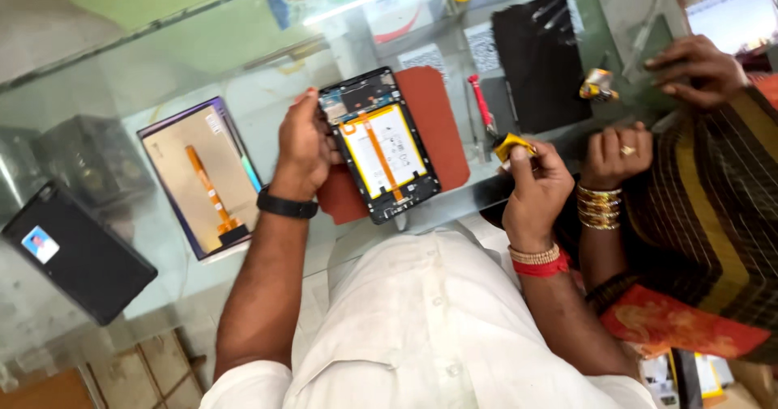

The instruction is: The person works on an opened tablet on a glass counter, using a yellow handheld tool around the battery inside the chassis and prying the battery loose. They then lift and position a new display panel with an attached flex cable, aligning it with the tablet body.

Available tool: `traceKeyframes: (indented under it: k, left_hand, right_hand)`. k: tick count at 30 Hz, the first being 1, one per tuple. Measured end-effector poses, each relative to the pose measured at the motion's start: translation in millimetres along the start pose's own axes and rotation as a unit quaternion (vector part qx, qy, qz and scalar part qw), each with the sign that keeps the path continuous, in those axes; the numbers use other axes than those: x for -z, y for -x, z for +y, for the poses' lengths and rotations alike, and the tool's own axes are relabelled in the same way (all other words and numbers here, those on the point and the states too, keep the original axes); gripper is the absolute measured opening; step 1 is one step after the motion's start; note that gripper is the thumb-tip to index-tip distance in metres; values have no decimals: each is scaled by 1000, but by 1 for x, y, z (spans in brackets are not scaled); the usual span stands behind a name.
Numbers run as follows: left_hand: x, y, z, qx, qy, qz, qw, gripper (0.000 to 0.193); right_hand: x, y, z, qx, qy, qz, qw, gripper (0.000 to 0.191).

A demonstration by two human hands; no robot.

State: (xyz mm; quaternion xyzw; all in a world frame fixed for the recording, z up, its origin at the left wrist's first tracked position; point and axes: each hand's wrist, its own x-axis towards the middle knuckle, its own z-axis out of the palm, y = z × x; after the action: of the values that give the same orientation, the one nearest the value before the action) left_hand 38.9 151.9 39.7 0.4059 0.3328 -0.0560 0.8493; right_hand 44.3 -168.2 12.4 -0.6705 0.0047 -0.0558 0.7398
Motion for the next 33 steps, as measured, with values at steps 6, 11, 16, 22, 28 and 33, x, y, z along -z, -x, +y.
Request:
traceKeyframes:
  k: [6, 11, 16, 22, 28, 33]
  left_hand:
    - [2, 3, -5, 8, 214, -251, 944, 68]
    - [8, 24, -5, -50, 9, -92, 994, 91]
    - [8, 54, -13, -136, -65, -36, 988, 100]
    - [19, 75, -18, -177, -123, 38, 976, 90]
    - [46, 120, -43, -351, -184, 17, 918, 26]
    - [96, 149, -46, -398, -244, 83, 880, 8]
  right_hand:
    - [11, -20, 4, 15, 69, 90, 993, 16]
    - [2, -36, 3, 22, 67, 81, 994, 19]
    - [-4, -47, 3, 43, 147, 38, 987, 21]
    - [3, -48, 11, 206, 301, 12, 931, 27]
    - [4, -21, 10, 206, 293, 27, 933, 29]
    - [-9, 10, -5, 204, 243, 59, 946, 27]
